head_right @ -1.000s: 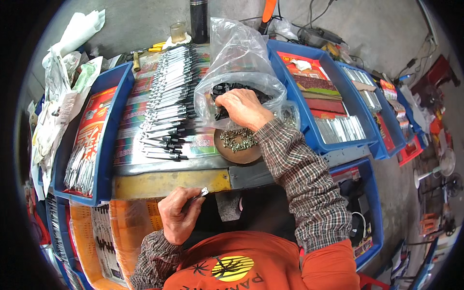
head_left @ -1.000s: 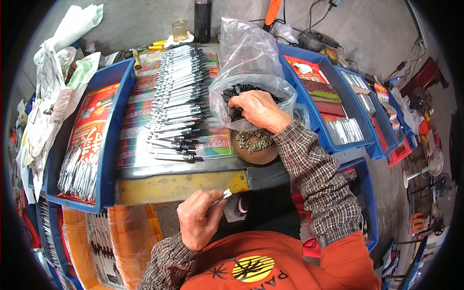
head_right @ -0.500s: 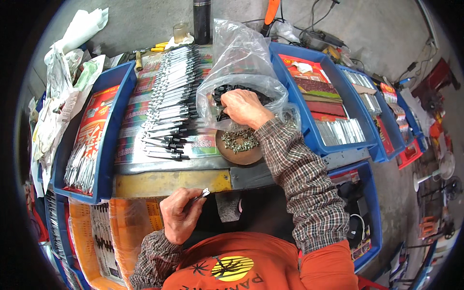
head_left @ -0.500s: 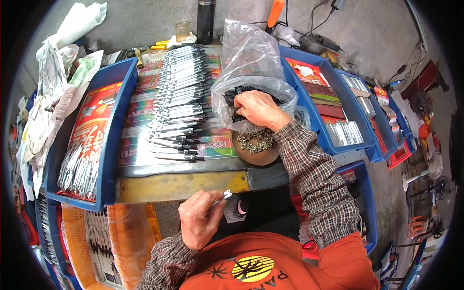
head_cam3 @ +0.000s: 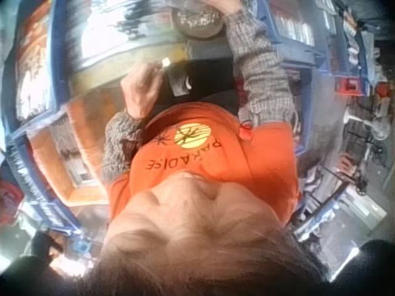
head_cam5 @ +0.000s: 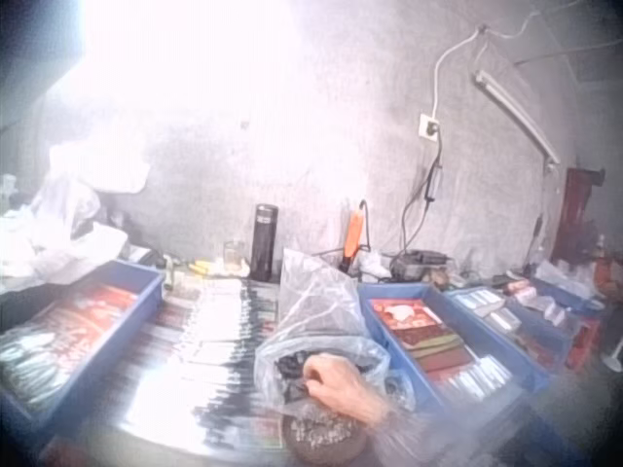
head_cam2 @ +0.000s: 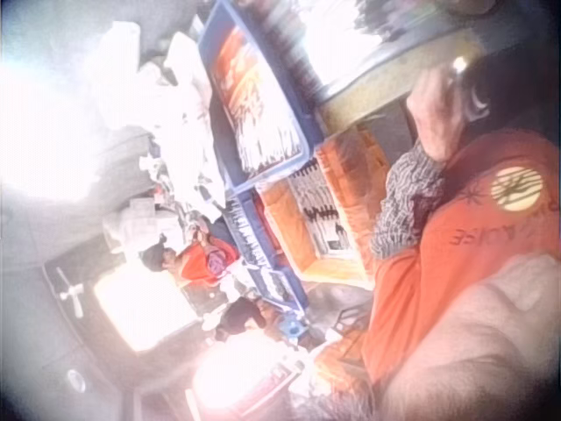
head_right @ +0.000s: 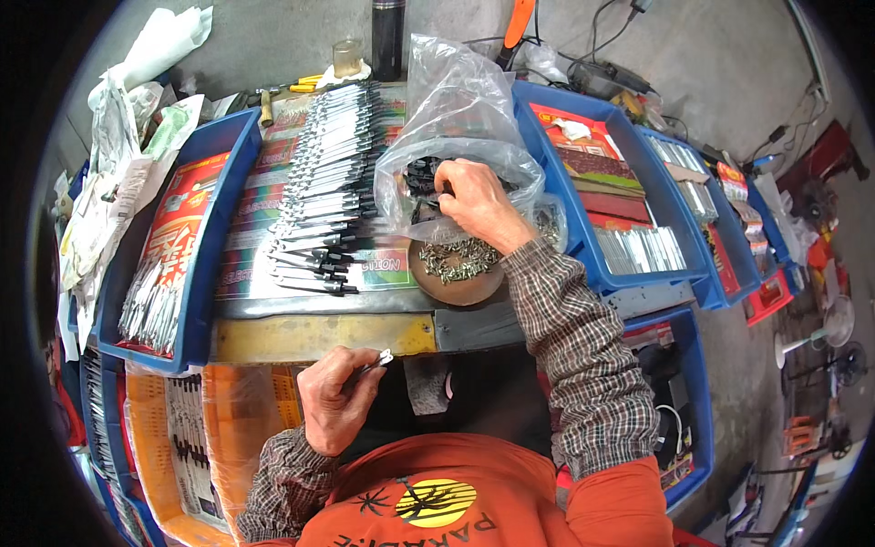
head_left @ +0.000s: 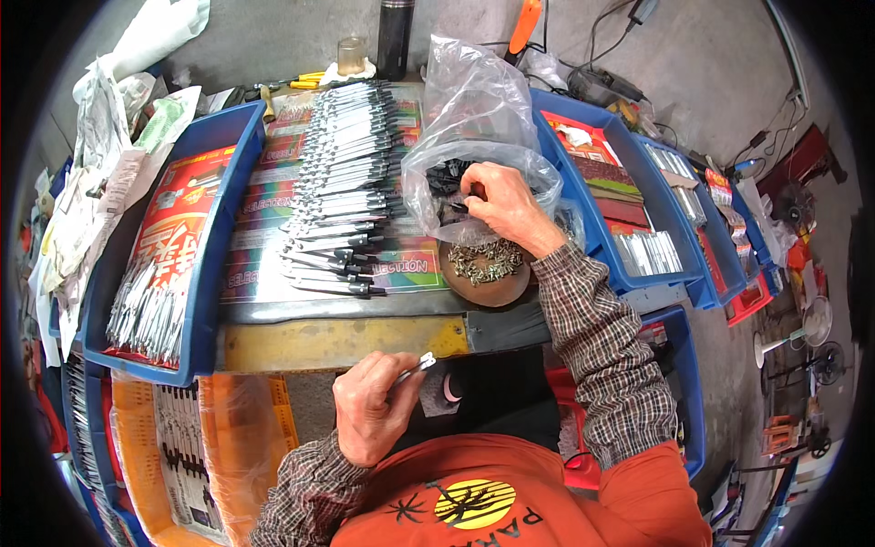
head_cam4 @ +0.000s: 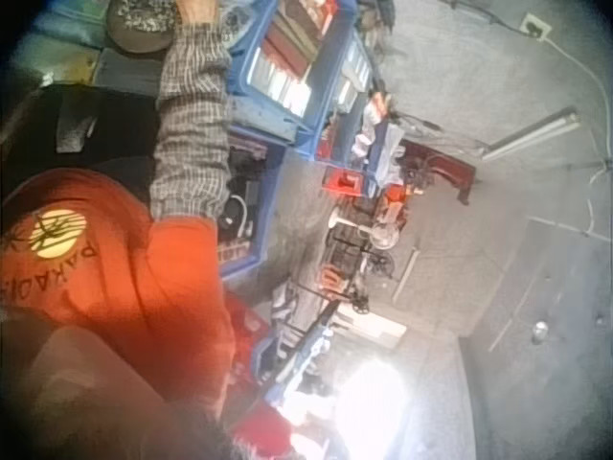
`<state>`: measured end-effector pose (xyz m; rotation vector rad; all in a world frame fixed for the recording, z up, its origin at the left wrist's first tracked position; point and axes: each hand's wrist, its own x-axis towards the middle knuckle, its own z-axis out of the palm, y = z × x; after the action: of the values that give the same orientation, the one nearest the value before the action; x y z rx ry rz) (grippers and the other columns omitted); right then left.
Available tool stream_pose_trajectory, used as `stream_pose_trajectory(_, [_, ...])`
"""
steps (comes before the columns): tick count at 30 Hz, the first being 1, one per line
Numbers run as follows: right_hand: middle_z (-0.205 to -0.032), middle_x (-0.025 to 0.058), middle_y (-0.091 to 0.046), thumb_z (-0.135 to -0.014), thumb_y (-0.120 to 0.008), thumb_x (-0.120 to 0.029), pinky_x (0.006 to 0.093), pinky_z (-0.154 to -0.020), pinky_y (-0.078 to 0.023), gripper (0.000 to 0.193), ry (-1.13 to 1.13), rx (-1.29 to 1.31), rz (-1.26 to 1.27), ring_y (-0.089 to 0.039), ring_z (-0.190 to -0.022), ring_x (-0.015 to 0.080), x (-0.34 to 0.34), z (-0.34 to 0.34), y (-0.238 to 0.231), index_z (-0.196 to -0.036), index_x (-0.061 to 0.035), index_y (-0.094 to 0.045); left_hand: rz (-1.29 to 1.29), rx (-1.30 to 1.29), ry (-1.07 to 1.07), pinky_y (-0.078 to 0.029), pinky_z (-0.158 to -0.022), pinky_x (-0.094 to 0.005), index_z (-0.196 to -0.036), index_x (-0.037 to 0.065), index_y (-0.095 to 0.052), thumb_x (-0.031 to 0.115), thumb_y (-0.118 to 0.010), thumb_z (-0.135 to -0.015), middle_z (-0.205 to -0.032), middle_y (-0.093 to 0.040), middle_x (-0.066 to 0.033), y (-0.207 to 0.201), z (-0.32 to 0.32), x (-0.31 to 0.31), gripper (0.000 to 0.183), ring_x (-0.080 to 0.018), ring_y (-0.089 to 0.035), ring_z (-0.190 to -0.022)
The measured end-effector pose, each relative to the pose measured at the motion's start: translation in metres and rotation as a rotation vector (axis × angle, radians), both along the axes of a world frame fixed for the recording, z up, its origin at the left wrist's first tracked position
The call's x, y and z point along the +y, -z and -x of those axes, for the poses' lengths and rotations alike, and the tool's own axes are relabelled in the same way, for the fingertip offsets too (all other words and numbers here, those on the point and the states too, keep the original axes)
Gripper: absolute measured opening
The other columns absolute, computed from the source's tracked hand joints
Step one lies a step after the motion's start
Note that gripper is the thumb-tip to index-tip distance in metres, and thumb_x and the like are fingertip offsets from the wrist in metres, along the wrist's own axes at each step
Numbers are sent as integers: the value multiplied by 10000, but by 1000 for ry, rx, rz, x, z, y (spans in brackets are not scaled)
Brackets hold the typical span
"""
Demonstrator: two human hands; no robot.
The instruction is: The person assembles components by fitting small plastic caps onto metal strips by hand and arranges the assembled pieces into rows on the table.
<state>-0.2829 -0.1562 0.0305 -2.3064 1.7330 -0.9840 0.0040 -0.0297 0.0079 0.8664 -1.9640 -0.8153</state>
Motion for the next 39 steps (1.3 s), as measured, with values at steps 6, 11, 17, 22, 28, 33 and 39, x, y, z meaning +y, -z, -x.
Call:
stream_pose_trajectory(6, [-810, 188, -607, -767, -664, -134, 430, -669, -460, 189, 64, -98, 8, -604, -747, 357, 22, -5, -11, -883, 6, -612, 30, 24, -4, -407, -503, -276, -885, 20, -654, -38, -702, -756, -683, -572, -76, 0, 3, 5, 149, -168, -522, -535])
stream_pose_trajectory(11, [-763, 116, -617, -818, -676, -121, 335, -600, -462, 172, 58, -269, -68, -594, -640, 207, 64, -35, -24, -921, -2, -606, 40, -8, -10, -408, -504, -269, -882, 23, -653, -43, -704, -752, -677, -566, -73, 2, -1, 3, 154, -161, -527, -539])
stream_pose_trajectory(17, [-869, 27, -619, -884, -623, -10, 201, -645, -513, 174, -126, -704, -385, -603, -703, 67, 146, -64, -26, -1054, 24, -619, 8, 20, 38, -457, -539, -341, -907, 14, -634, -55, -700, -741, -733, -593, -116, -7, 2, 8, 192, -265, -582, -600])
stream_pose_trajectory(22, [-884, 40, -626, -915, -595, -13, 200, -614, -507, 164, -124, -837, -449, -604, -698, 60, 183, -73, -9, -1073, 33, -609, 31, 27, 64, -464, -543, -343, -909, 21, -638, -56, -706, -731, -734, -597, -109, -6, 5, 16, 206, -269, -594, -613])
stream_pose_trajectory(28, [-882, 40, -633, -927, -605, -32, 210, -634, -532, 181, -144, -942, -414, -622, -700, 70, 198, -80, 3, -1089, 47, -601, 39, -27, 96, -470, -526, -282, -922, 10, -663, -71, -694, -733, -768, -640, -101, -6, 8, 24, 207, -198, -617, -622])
stream_pose_trajectory(33, [-863, 36, -634, -932, -611, -55, 208, -640, -546, 185, -133, -995, -453, -622, -702, 65, 203, -83, 7, -1092, 36, -601, 54, -41, 105, -478, -531, -284, -916, 11, -661, -67, -696, -729, -771, -641, -101, -6, 8, 27, 205, -210, -623, -627])
stream_pose_trajectory(39, [-824, 31, -642, -941, -610, -83, 205, -613, -544, 175, -146, -1002, -486, -626, -703, 58, 205, -81, 13, -1079, 24, -612, 68, -56, 130, -484, -532, -294, -906, 12, -657, -67, -700, -719, -775, -644, -103, -5, 12, 28, 207, -222, -633, -639])
